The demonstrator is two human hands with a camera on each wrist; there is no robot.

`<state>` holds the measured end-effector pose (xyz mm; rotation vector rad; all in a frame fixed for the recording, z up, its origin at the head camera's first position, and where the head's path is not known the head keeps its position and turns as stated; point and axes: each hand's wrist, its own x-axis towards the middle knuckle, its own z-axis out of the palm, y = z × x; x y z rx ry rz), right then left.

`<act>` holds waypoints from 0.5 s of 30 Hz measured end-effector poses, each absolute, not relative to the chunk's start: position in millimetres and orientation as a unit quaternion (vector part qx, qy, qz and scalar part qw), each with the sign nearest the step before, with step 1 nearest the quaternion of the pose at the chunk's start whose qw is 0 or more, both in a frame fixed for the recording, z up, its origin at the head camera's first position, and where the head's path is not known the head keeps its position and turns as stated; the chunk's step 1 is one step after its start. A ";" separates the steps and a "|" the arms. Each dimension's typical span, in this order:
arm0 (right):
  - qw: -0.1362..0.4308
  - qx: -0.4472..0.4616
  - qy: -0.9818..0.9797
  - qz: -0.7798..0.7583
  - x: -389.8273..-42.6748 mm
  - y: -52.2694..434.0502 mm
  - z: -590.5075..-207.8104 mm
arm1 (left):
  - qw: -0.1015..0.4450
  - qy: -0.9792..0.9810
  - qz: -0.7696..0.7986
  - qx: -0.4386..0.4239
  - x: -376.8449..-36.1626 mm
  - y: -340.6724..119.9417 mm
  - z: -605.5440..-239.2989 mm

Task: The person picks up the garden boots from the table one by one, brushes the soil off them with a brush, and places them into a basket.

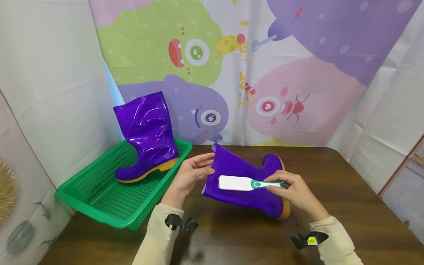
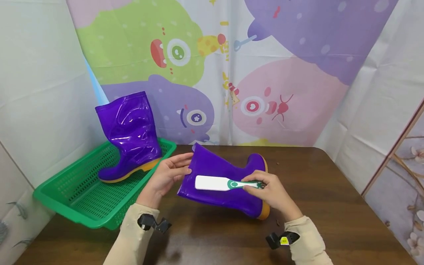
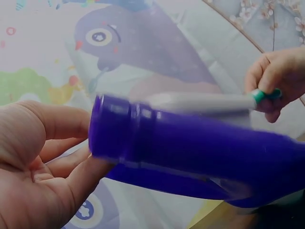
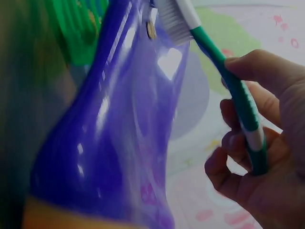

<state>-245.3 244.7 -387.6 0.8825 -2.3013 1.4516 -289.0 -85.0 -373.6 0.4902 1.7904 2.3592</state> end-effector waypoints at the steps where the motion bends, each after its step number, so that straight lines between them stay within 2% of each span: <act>1: 0.144 0.291 -0.806 0.494 -245.9 247.1 -389.4 | 0.070 0.595 0.784 0.163 -288.8 -85.2 -373.6; 6: 0.185 0.234 -0.851 0.433 -248.8 263.0 -394.6 | 0.070 0.595 0.784 0.164 -287.9 -85.6 -372.9; 15: 0.263 0.233 -0.867 0.352 -240.9 277.3 -372.7 | 0.061 0.591 0.790 0.150 -289.5 -86.1 -375.3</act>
